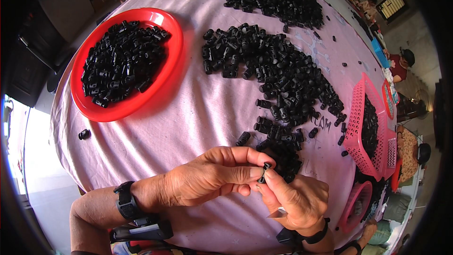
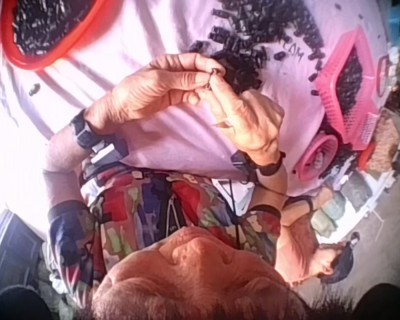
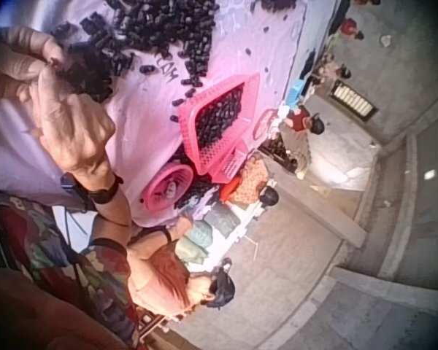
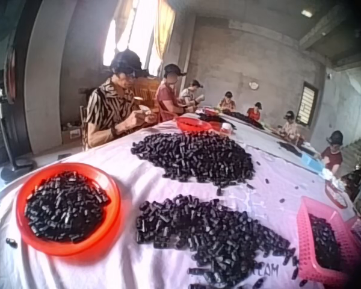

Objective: Assembling small black plastic components by hand at a production table.

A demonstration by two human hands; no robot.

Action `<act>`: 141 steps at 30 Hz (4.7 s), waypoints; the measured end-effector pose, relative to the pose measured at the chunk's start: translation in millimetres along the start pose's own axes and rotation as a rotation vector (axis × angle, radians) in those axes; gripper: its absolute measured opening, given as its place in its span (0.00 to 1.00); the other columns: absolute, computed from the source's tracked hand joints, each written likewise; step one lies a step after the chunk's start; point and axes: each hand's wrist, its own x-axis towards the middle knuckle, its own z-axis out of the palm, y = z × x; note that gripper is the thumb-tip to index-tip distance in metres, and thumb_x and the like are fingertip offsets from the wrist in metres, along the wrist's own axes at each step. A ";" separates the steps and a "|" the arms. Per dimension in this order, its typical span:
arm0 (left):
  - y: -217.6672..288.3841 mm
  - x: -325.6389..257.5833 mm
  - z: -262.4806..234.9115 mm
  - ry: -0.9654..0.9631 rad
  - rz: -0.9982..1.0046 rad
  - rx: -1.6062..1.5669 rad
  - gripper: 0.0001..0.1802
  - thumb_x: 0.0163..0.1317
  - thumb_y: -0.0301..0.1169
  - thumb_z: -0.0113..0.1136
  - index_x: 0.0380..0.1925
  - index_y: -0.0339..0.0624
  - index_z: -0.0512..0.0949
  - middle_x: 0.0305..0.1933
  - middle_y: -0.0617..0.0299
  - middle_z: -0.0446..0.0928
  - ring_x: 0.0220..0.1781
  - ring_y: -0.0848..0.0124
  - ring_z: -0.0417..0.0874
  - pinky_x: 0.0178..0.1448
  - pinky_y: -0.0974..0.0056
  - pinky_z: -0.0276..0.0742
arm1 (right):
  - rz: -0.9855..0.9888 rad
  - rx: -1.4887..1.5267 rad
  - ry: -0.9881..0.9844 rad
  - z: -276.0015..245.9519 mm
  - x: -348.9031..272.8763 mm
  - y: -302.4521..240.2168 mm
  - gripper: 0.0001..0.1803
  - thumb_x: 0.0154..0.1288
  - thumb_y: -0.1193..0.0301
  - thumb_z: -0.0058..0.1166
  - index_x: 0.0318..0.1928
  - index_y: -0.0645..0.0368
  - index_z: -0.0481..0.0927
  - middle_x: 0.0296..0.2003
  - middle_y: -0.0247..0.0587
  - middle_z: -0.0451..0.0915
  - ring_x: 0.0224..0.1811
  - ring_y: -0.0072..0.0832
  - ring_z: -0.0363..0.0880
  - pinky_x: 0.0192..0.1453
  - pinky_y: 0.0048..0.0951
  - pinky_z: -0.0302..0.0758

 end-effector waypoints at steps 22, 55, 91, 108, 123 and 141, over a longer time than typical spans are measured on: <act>-2.1 -2.3 1.1 -0.061 -0.021 -0.005 0.14 0.68 0.24 0.53 0.53 0.38 0.75 0.51 0.62 0.77 0.48 0.78 0.77 0.51 0.72 0.73 | 0.579 0.428 -0.236 -2.7 8.6 -9.4 0.22 0.49 0.57 0.73 0.27 0.59 0.74 0.21 0.42 0.81 0.22 0.32 0.84 0.22 0.29 0.78; -0.8 -1.5 1.8 -0.044 -0.052 0.123 0.16 0.69 0.25 0.53 0.56 0.39 0.74 0.51 0.67 0.76 0.49 0.81 0.74 0.56 0.73 0.70 | 0.509 0.267 -0.312 -3.0 4.4 -7.6 0.30 0.48 0.46 0.69 0.24 0.60 0.72 0.18 0.42 0.78 0.19 0.37 0.81 0.23 0.32 0.76; -3.9 -2.1 1.9 0.030 -0.032 -0.020 0.13 0.71 0.28 0.49 0.53 0.39 0.72 0.45 0.61 0.78 0.44 0.71 0.81 0.56 0.65 0.75 | 0.022 -0.017 -0.001 0.4 0.1 -12.3 0.23 0.49 0.70 0.72 0.47 0.60 0.82 0.15 0.26 0.68 0.12 0.21 0.64 0.16 0.23 0.63; -2.8 -2.1 3.7 0.019 -0.053 -0.015 0.13 0.70 0.33 0.53 0.52 0.45 0.75 0.43 0.68 0.78 0.41 0.83 0.76 0.45 0.76 0.72 | 0.417 0.393 -0.005 2.4 9.3 -14.5 0.26 0.46 0.73 0.73 0.48 0.64 0.79 0.11 0.23 0.62 0.11 0.11 0.60 0.16 0.17 0.55; 3.2 -5.3 7.3 0.042 0.026 0.296 0.18 0.67 0.24 0.56 0.56 0.35 0.74 0.51 0.58 0.79 0.53 0.75 0.79 0.60 0.72 0.74 | 0.244 0.207 0.020 6.2 4.9 -8.6 0.24 0.43 0.72 0.69 0.46 0.62 0.80 0.13 0.23 0.67 0.11 0.15 0.63 0.17 0.19 0.61; -3.4 -3.1 2.3 0.016 0.058 0.209 0.17 0.67 0.26 0.57 0.55 0.36 0.75 0.49 0.61 0.80 0.51 0.76 0.79 0.57 0.71 0.75 | 0.254 0.199 0.025 8.4 3.6 -10.1 0.23 0.44 0.72 0.69 0.46 0.61 0.81 0.12 0.21 0.66 0.11 0.15 0.64 0.17 0.21 0.60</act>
